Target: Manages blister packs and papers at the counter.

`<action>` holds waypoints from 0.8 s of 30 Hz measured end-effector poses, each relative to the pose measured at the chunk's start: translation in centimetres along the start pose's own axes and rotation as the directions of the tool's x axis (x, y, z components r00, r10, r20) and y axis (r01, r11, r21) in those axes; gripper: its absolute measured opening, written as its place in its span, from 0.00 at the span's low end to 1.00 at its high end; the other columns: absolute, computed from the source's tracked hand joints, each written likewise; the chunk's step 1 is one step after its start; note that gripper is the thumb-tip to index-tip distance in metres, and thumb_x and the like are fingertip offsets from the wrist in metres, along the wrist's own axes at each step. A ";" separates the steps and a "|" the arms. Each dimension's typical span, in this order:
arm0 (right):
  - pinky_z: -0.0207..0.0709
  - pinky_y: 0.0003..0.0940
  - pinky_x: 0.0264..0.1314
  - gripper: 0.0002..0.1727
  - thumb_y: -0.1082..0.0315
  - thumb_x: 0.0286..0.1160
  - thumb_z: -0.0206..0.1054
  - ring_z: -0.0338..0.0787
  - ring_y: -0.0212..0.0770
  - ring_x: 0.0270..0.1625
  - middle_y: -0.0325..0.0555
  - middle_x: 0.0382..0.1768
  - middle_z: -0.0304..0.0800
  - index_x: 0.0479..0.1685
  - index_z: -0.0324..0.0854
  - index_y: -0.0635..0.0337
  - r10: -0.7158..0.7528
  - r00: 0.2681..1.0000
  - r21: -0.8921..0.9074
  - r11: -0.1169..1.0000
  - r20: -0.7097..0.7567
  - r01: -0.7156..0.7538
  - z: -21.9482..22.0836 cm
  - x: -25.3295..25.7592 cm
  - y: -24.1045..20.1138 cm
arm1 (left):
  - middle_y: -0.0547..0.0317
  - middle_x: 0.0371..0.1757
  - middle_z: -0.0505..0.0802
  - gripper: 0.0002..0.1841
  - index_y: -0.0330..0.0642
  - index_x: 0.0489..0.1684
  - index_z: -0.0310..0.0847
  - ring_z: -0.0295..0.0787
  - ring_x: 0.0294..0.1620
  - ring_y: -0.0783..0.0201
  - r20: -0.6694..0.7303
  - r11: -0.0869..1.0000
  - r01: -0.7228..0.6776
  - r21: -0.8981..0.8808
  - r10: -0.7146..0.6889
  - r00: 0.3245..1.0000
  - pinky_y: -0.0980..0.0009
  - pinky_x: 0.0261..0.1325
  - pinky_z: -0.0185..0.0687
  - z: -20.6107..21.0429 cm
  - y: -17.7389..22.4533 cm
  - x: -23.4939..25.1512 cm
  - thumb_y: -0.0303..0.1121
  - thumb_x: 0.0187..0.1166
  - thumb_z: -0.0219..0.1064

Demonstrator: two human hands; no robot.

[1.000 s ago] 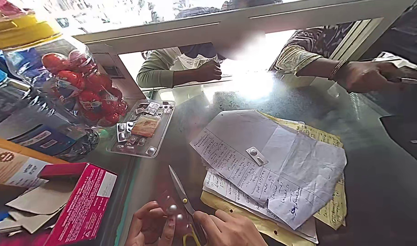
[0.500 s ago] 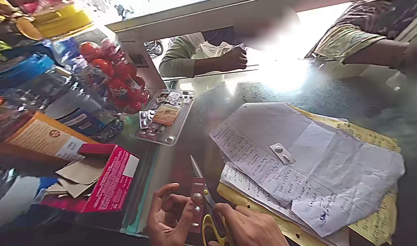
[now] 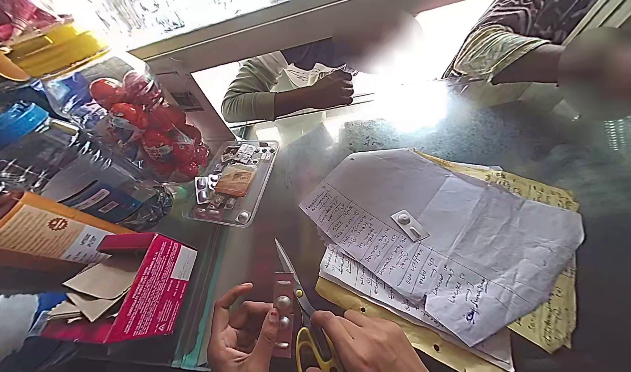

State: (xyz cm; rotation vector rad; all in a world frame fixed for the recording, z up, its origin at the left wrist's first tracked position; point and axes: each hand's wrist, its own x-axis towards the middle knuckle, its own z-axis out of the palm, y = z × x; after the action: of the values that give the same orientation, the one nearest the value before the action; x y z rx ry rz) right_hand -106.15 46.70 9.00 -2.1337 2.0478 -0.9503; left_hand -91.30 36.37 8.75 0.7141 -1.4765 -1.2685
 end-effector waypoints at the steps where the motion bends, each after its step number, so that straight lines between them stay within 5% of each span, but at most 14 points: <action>1: 0.66 0.34 0.16 0.25 0.46 0.66 0.70 0.82 0.42 0.19 0.39 0.19 0.85 0.49 0.88 0.60 -0.001 1.000 -0.001 1.000 0.001 0.001 0.0 0.0 0.0 | 0.72 0.36 0.95 0.25 0.41 0.65 0.65 0.94 0.33 0.75 -0.001 1.000 -0.001 0.005 0.001 1.000 0.79 0.37 0.92 0.0 0.0 0.0 0.12 0.69 0.63; 19: 0.66 0.32 0.15 0.22 0.49 0.66 0.70 0.82 0.41 0.19 0.39 0.18 0.83 0.48 0.88 0.58 -0.018 1.000 -0.018 1.000 -0.013 0.018 0.3 -0.1 0.1 | 0.75 0.40 0.95 0.22 0.40 0.63 0.69 0.94 0.38 0.76 0.007 0.997 -0.007 0.073 0.007 1.000 0.80 0.40 0.91 0.2 0.2 0.1 0.12 0.71 0.59; 24: 0.63 0.32 0.15 0.21 0.52 0.65 0.68 0.80 0.41 0.17 0.37 0.16 0.81 0.49 0.88 0.58 -0.013 0.999 -0.036 0.999 -0.042 0.012 0.4 -0.1 0.1 | 0.77 0.45 0.91 0.24 0.29 0.70 0.69 0.92 0.42 0.78 0.039 0.990 -0.012 0.142 0.007 0.999 0.79 0.47 0.92 0.2 0.0 0.3 0.15 0.73 0.62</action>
State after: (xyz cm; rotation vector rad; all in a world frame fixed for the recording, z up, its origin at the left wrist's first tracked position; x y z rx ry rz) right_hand -106.11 46.60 8.61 -2.1652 2.0885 -0.9761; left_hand -91.56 36.17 8.86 0.7791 -1.6125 -1.1834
